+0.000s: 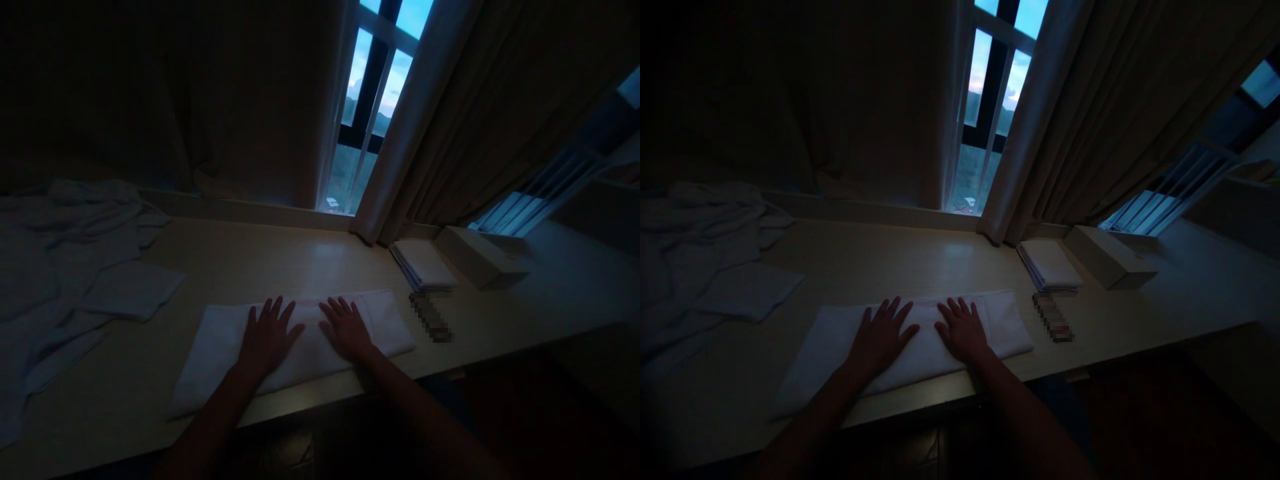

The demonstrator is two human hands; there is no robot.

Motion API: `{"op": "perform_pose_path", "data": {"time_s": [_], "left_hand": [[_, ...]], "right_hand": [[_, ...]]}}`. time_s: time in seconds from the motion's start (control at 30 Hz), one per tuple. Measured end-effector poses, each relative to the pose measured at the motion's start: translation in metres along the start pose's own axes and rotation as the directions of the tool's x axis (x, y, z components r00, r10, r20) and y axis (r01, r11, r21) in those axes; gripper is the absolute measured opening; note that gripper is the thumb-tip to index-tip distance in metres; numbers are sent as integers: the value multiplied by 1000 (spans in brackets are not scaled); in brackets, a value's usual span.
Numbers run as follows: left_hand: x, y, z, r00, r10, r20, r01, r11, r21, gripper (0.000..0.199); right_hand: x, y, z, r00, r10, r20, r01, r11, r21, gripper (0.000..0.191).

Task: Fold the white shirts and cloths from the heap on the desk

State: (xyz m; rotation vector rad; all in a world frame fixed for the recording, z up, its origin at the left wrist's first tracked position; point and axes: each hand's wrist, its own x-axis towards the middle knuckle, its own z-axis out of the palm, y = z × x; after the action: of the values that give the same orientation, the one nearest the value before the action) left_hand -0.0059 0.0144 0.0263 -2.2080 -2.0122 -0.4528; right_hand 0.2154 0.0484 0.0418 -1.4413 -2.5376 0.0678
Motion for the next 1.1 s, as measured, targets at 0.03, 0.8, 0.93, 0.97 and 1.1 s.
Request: {"op": "perform_pose_path", "data": {"time_s": [0.03, 0.8, 0.93, 0.97, 1.1], "left_hand": [[-2, 2, -3, 1000, -3, -9, 3, 1000, -4, 65], [-25, 3, -1, 998, 42, 40, -41, 999, -22, 66], [-25, -4, -4, 998, 36, 56, -34, 999, -31, 64], [-26, -5, -5, 998, 30, 59, -28, 999, -31, 64], [-27, -11, -6, 998, -2, 60, 3, 1000, -14, 65]], "right_hand": [[0, 0, 0, 1000, 1, -2, -1, 1000, 3, 52], [0, 3, 4, 1000, -9, 9, 9, 1000, -2, 52], [0, 4, 6, 1000, -8, 4, 8, 1000, 7, 53], [0, 5, 6, 1000, -8, 4, 8, 1000, 8, 53], [0, 5, 6, 1000, -11, 13, 11, 1000, 13, 53]]}}
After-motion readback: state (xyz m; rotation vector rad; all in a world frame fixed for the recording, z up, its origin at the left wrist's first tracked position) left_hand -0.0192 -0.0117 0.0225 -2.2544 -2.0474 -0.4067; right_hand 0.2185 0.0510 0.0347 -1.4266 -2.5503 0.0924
